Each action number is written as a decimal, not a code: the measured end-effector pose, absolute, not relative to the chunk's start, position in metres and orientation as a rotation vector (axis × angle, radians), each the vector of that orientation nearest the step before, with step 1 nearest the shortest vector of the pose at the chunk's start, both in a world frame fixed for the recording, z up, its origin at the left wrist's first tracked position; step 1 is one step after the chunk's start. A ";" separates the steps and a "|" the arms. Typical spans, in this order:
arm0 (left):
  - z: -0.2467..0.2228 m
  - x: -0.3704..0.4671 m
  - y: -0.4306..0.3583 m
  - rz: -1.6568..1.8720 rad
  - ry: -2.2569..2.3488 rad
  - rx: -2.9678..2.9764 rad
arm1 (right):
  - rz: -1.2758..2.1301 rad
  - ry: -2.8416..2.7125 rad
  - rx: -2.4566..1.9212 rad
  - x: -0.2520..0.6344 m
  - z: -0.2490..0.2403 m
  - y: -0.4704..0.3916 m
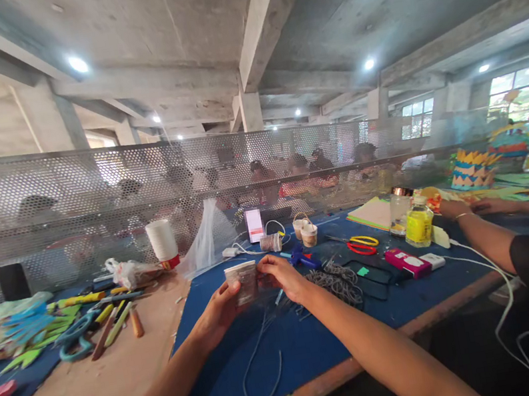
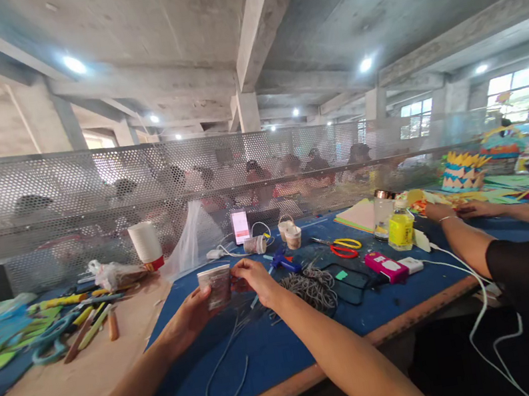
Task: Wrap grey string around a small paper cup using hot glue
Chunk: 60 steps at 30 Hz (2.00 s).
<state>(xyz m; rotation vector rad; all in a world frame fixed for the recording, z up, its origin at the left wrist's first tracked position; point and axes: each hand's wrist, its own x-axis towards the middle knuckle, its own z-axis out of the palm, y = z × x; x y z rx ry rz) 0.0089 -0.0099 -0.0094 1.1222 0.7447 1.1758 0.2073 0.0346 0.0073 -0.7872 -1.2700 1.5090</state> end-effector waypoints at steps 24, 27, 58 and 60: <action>-0.012 0.006 -0.007 1.186 0.700 1.089 | 0.981 -1.722 -0.879 0.199 -0.004 0.025; -0.008 0.010 -0.008 1.223 0.748 1.118 | 0.969 -1.732 -0.862 0.198 -0.004 0.023; -0.006 0.015 -0.010 1.393 0.978 1.241 | 0.508 -1.790 -0.875 0.194 -0.019 0.030; -0.007 0.014 -0.009 1.403 0.993 1.242 | 0.514 -1.792 -0.873 0.193 -0.020 0.030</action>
